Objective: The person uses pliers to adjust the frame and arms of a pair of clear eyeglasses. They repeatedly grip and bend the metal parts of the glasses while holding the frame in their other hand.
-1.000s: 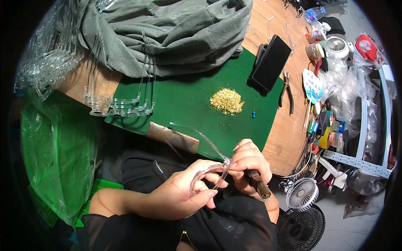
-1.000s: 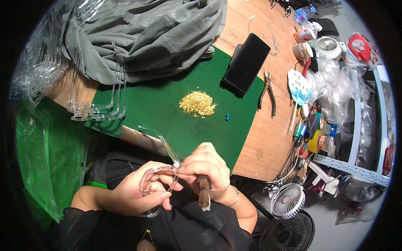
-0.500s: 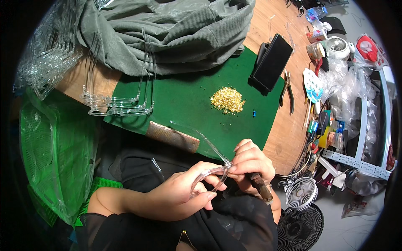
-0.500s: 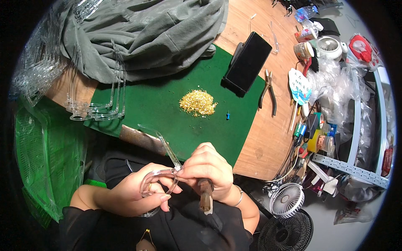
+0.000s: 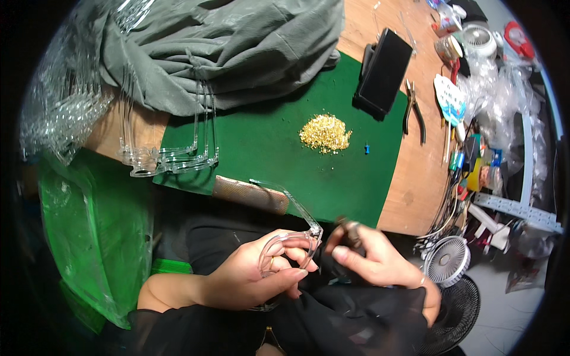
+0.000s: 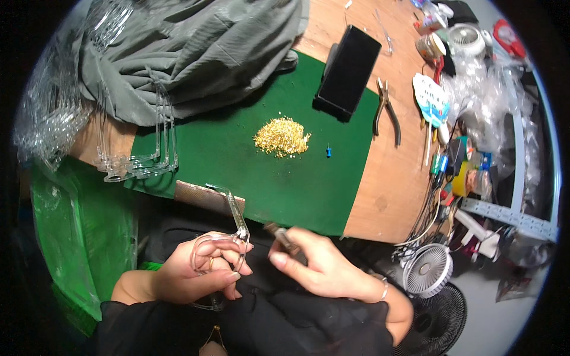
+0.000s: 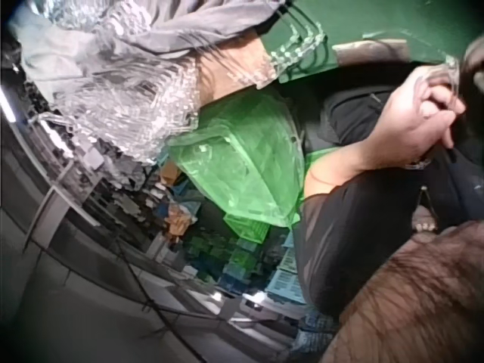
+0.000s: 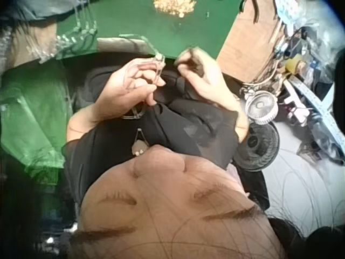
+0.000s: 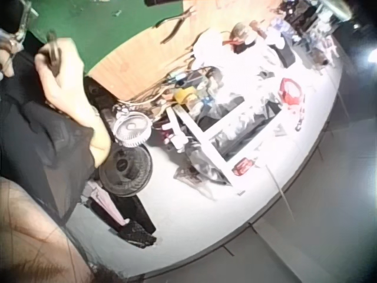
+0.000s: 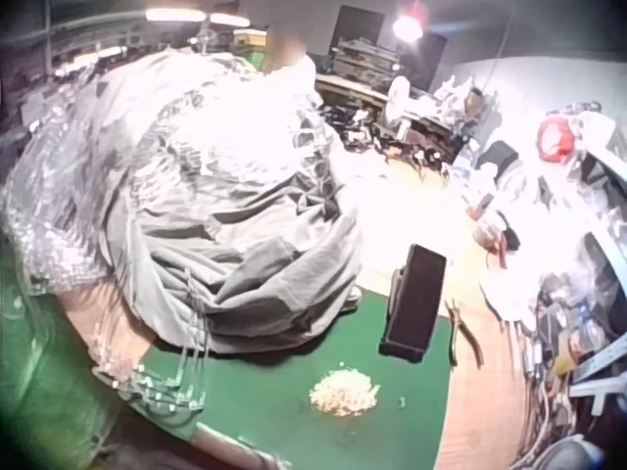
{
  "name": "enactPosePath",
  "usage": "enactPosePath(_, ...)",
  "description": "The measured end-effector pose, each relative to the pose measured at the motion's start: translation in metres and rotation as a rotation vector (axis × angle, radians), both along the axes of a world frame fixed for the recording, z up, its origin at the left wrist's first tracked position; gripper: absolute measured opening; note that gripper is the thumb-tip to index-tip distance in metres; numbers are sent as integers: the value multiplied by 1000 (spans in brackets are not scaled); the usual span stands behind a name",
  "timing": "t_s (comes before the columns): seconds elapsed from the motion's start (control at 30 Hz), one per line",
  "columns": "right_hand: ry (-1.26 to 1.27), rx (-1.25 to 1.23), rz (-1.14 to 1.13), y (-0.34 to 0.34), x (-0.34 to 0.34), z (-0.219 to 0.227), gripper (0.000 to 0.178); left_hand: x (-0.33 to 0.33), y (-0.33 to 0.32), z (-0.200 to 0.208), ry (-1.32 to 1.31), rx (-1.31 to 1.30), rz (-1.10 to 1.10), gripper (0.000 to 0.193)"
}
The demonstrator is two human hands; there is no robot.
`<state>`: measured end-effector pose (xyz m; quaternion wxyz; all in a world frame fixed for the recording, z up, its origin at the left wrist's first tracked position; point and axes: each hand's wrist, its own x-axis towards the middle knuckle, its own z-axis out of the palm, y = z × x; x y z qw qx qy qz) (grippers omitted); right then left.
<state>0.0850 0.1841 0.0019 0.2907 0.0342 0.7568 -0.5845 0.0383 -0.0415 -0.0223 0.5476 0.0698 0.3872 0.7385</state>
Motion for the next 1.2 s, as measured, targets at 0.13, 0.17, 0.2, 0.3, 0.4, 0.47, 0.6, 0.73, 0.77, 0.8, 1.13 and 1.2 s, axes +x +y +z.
enactPosePath(0.13, -348, -12, 211, -5, -5, 14, 31, 4, 3, 1, -37, -66, -1, 34)
enactPosePath(0.17, -390, 13, 233, -5, -13, 19, 31, 4, 4, 3, -43, -80, 16, 32)
enactPosePath(0.2, -327, 20, 257, -7, -15, 20, 30, 5, 4, 3, -33, -101, 19, 32)
enactPosePath(0.3, -277, 53, 280, -9, -18, 21, 30, 4, 4, 6, -57, -133, 15, 30)
enactPosePath(0.4, -293, 85, 294, -10, -23, 24, 31, 4, 4, 4, -73, -94, 13, 27)
enactPosePath(0.47, -333, 117, 298, -12, -26, 25, 31, 8, 3, 4, -92, -84, 36, 33)
enactPosePath(0.6, -247, 197, 220, -17, -20, 18, 33, 13, 8, 7, -86, -88, 98, 35)
enactPosePath(0.73, -249, 220, 192, -16, -17, 18, 32, 14, 12, 5, -49, -91, 79, 32)
enactPosePath(0.77, -272, 211, 216, -14, -20, 17, 32, 13, 12, 5, -61, -86, 80, 32)
enactPosePath(0.8, -357, 128, 263, -9, -23, 16, 29, 12, 12, 5, -72, -82, 81, 32)
enactPosePath(1.13, -312, -49, 215, -5, -17, 7, 29, 7, 9, 7, -103, -128, 92, 25)
enactPosePath(1.2, -299, 74, 245, -7, -21, 12, 31, 9, 10, 5, -103, -123, 111, 26)
